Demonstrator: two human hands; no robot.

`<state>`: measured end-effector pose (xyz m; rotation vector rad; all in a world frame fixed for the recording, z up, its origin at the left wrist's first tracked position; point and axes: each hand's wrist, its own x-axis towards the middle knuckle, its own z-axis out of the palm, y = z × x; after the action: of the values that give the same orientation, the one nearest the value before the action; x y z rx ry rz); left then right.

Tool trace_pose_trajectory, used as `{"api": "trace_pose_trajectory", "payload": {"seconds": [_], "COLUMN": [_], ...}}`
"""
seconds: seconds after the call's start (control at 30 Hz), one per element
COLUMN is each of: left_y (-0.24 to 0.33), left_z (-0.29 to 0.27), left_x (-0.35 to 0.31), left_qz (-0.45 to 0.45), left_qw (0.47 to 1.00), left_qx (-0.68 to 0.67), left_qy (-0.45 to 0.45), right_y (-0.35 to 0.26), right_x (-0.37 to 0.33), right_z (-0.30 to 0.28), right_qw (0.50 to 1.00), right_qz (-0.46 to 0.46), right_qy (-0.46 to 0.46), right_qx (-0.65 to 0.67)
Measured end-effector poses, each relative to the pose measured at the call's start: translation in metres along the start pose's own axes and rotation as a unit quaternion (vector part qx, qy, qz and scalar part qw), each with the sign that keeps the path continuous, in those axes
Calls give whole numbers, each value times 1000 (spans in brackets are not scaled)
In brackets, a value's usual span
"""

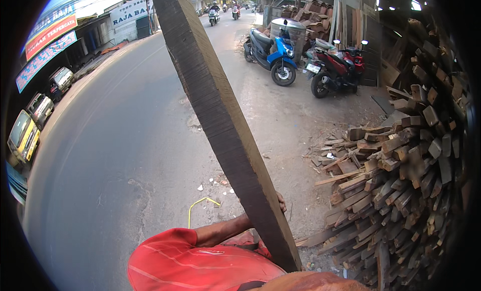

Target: The person uses a hammer to split small pieces of wood on a workbench, then walks to an outdoor pile to select and carry a long plank back to the workshop. The person continues splitting wood and handling planks throughout the clip.

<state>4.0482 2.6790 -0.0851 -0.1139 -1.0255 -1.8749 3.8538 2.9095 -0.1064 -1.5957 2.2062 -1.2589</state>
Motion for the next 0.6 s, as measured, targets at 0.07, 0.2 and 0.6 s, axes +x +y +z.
{"api": "trace_pose_trajectory", "payload": {"seconds": [0.07,0.2,0.6], "left_y": [22,55,77], "left_z": [-40,-100,-342], "left_x": [46,131,352], "left_qz": [-20,-15,-51], "left_qw": [999,995,970], "left_qx": [-28,-97,-201], "left_qy": [36,10,-125], "right_y": [-8,15,-41], "right_x": [30,84,289], "right_z": [31,93,268], "right_qw": [999,997,977], "right_qz": [30,67,189], "right_qy": [-3,-13,5], "right_qx": [14,-46,-101]}}
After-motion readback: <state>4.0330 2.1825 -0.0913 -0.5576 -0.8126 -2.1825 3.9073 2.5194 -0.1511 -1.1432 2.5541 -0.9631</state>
